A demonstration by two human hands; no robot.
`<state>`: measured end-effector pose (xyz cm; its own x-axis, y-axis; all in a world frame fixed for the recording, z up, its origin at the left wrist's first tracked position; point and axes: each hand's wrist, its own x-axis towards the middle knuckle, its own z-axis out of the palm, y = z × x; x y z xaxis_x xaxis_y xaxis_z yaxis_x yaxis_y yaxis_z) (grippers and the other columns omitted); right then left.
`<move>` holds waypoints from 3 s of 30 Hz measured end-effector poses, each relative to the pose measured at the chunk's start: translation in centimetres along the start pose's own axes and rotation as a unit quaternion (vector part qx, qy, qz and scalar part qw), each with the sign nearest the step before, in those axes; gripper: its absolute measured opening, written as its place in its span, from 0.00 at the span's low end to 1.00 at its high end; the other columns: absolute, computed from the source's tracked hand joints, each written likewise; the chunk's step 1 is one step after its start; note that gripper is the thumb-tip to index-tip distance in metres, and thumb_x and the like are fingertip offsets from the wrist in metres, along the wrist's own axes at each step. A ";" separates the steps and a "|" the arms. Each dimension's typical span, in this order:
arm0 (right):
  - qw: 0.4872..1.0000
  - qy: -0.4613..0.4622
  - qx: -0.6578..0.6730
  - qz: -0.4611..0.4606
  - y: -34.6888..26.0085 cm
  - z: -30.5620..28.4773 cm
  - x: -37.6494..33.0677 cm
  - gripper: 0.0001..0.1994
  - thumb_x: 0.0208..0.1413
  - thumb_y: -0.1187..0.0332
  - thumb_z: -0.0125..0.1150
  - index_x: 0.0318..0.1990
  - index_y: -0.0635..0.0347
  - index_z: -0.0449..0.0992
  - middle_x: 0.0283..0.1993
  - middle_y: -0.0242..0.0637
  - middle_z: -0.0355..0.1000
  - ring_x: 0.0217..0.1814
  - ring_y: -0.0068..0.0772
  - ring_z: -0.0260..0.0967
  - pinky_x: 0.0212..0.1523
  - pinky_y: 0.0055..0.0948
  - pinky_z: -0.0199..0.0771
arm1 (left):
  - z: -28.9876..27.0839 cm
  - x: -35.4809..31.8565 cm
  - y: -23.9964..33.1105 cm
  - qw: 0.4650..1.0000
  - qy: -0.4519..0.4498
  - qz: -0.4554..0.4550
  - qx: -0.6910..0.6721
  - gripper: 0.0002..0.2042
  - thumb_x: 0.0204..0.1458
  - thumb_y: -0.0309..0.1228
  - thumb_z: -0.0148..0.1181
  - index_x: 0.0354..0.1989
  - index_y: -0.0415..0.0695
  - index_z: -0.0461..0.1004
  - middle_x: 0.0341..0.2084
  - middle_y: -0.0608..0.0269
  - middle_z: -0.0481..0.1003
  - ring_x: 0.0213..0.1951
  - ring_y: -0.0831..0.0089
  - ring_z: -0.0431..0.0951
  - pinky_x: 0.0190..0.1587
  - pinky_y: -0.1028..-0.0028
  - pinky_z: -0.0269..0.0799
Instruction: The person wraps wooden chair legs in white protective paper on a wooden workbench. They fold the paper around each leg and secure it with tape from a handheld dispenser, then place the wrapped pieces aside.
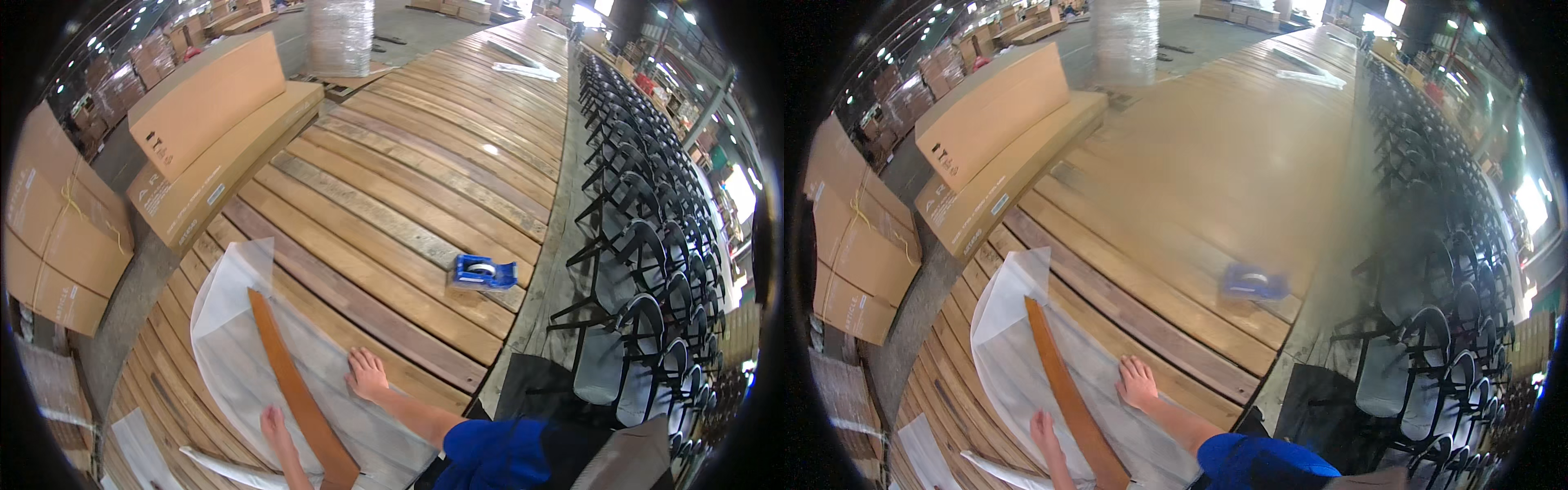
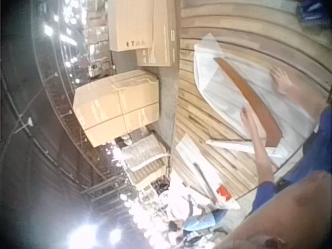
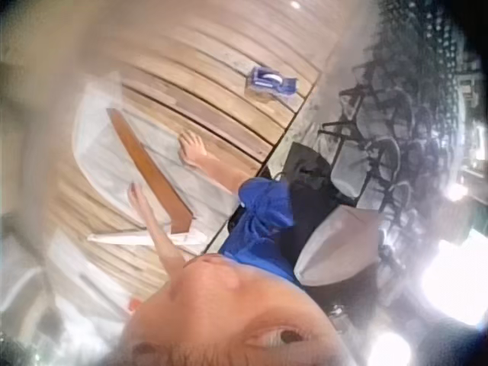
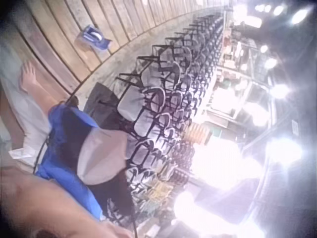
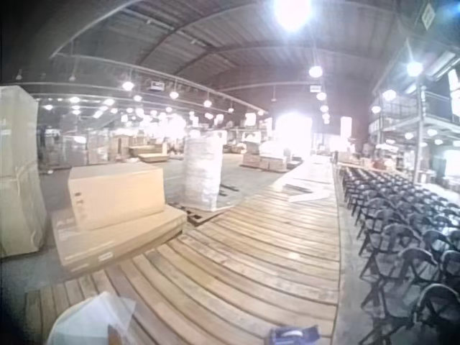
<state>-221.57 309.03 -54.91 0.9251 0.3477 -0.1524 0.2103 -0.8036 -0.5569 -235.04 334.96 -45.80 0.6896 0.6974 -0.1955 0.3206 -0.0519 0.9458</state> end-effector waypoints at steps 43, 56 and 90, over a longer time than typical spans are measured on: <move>0.980 0.085 -0.010 0.179 -21.4 9.8 14.6 0.52 0.42 0.60 0.74 0.72 0.68 0.49 0.58 0.50 0.60 0.62 0.52 0.56 0.66 0.50 0.53 | 0.8 45.3 10.1 0.884 0.065 0.113 0.449 0.12 0.58 0.47 0.62 0.41 0.53 0.79 0.38 0.61 0.83 0.43 0.55 0.82 0.43 0.55 0.76; 0.986 0.140 -0.004 0.088 -22.3 8.0 12.5 0.52 0.39 0.63 0.73 0.72 0.69 0.51 0.49 0.48 0.58 0.54 0.52 0.56 0.61 0.47 0.55 | -9.8 55.4 3.4 0.955 0.258 -0.091 -0.119 0.27 0.63 0.37 0.53 0.66 0.33 0.60 0.65 0.41 0.63 0.59 0.52 0.72 0.60 0.57 0.71; 0.972 0.056 -0.064 0.220 -26.2 8.0 -7.3 0.51 0.31 0.57 0.76 0.64 0.68 0.57 0.58 0.48 0.60 0.66 0.53 0.55 0.67 0.47 0.58 | -25.5 -3.9 -14.2 0.827 0.438 -0.350 0.026 0.43 0.42 0.31 0.73 0.66 0.36 0.53 0.61 0.41 0.61 0.59 0.44 0.69 0.58 0.51 0.73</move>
<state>-236.39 331.38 -45.70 0.9617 -0.0924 -0.2580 -0.1823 -0.9186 -0.3506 -258.84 351.15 -51.81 -0.4058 0.8186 -0.4065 0.4848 0.5699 0.6635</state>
